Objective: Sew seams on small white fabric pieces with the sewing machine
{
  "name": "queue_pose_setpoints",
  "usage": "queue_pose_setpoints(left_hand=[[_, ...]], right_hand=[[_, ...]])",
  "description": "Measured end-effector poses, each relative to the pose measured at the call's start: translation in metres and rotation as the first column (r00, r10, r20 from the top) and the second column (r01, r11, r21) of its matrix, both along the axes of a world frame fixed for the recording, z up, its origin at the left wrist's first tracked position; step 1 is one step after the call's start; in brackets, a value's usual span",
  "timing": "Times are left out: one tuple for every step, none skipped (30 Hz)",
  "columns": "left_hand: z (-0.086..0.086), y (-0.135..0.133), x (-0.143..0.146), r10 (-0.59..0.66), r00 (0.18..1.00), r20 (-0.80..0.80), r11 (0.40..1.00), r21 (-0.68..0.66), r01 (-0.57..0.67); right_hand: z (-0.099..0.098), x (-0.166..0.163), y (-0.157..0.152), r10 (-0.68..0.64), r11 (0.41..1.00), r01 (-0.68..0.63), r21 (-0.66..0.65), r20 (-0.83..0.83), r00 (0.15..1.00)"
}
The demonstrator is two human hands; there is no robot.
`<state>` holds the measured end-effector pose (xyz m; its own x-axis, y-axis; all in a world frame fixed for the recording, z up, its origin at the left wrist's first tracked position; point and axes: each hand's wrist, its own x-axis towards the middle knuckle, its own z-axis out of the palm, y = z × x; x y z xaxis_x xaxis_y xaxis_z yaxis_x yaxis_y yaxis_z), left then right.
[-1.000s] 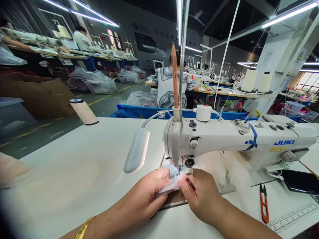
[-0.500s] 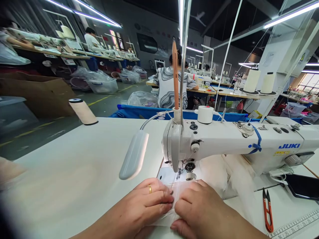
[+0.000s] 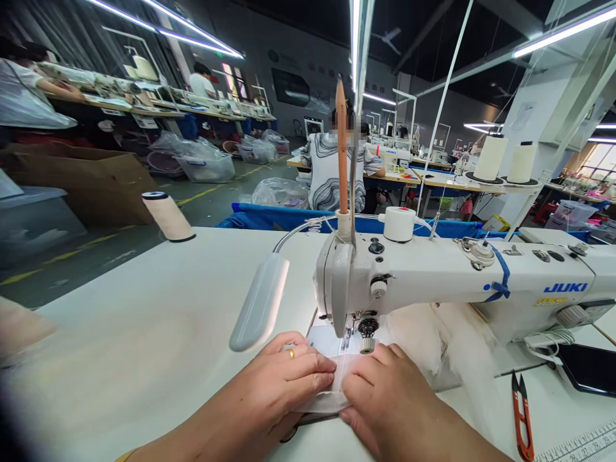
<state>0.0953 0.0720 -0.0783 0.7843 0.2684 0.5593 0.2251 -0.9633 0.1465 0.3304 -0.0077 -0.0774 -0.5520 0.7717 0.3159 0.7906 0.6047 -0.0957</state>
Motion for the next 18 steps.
queue_pose_setpoints(left_hand=[[0.0000, 0.0006, 0.0002, 0.003, 1.000, 0.000, 1.000, 0.008, -0.003], [0.0001, 0.0006, 0.0005, 0.007, 1.000, -0.005, 1.000, 0.015, -0.007], [0.0003, -0.0001, 0.0008, 0.012, 1.000, 0.002, 1.000, 0.024, -0.012], [0.0005, -0.0015, 0.0012, 0.013, 1.000, 0.013, 0.999, 0.031, -0.014], [0.0008, -0.0032, 0.0015, 0.006, 1.000, 0.023, 0.999, 0.035, -0.007], [0.0011, -0.0050, 0.0019, -0.007, 1.000, 0.031, 0.999, 0.034, 0.006], [0.0013, -0.0067, 0.0022, -0.023, 0.999, 0.032, 0.999, 0.029, 0.022], [0.0015, -0.0080, 0.0025, -0.039, 0.999, 0.028, 0.999, 0.021, 0.038], [0.0014, -0.0086, 0.0027, -0.054, 0.998, 0.022, 0.998, 0.014, 0.053], [0.0011, -0.0085, 0.0027, -0.063, 0.998, 0.014, 0.998, 0.008, 0.063], [0.0005, -0.0078, 0.0025, -0.063, 0.998, 0.017, 0.998, 0.008, 0.063], [-0.0004, -0.0066, 0.0022, -0.057, 0.998, 0.018, 0.998, 0.009, 0.057], [-0.0015, -0.0051, 0.0018, -0.048, 0.999, 0.015, 0.999, 0.009, 0.048], [-0.0027, -0.0037, 0.0013, -0.033, 0.999, 0.009, 0.999, 0.009, 0.033], [-0.0037, -0.0026, 0.0008, -0.018, 1.000, -0.001, 1.000, 0.006, 0.018], [-0.0044, -0.0020, 0.0003, -0.004, 1.000, -0.014, 1.000, 0.005, 0.005], [-0.0046, -0.0019, -0.0001, 0.006, 1.000, -0.020, 1.000, 0.008, -0.005], [-0.0043, -0.0023, -0.0004, 0.011, 1.000, -0.021, 1.000, 0.014, -0.011]], right_hand=[[-0.0001, -0.0001, 0.0004, -0.010, 1.000, 0.010, -0.005, 0.003, 1.000], [-0.0003, 0.0000, 0.0006, -0.020, 1.000, 0.020, -0.008, 0.003, 1.000], [-0.0005, 0.0001, 0.0008, -0.027, 1.000, 0.027, -0.009, 0.003, 1.000], [-0.0008, 0.0002, 0.0009, -0.031, 0.999, 0.031, -0.009, 0.002, 1.000], [-0.0011, 0.0004, 0.0008, -0.032, 0.999, 0.032, -0.007, 0.001, 0.999], [-0.0013, 0.0005, 0.0007, -0.033, 0.999, 0.033, -0.006, 0.002, 0.999], [-0.0013, 0.0005, 0.0006, -0.030, 1.000, 0.030, -0.003, 0.004, 1.000], [-0.0013, 0.0005, 0.0004, -0.027, 1.000, 0.027, -0.001, 0.007, 1.000], [-0.0010, 0.0004, 0.0003, -0.025, 1.000, 0.025, -0.001, 0.010, 1.000], [-0.0007, 0.0003, 0.0002, -0.026, 1.000, 0.026, -0.002, 0.013, 1.000], [-0.0004, 0.0002, 0.0001, -0.029, 1.000, 0.030, -0.006, 0.015, 0.999], [0.0000, 0.0002, 0.0002, -0.035, 0.999, 0.036, -0.011, 0.015, 0.999], [0.0003, 0.0002, 0.0003, -0.043, 0.999, 0.043, -0.015, 0.013, 0.999], [0.0004, 0.0003, 0.0006, -0.050, 0.999, 0.050, -0.018, 0.012, 0.999], [0.0003, 0.0004, 0.0008, -0.056, 0.998, 0.056, -0.017, 0.009, 0.998], [0.0001, 0.0005, 0.0011, -0.060, 0.998, 0.060, -0.012, 0.006, 0.998], [-0.0004, 0.0005, 0.0012, -0.061, 0.998, 0.061, -0.002, 0.003, 0.998], [-0.0009, 0.0004, 0.0013, -0.059, 0.998, 0.059, 0.010, 0.000, 0.998]])
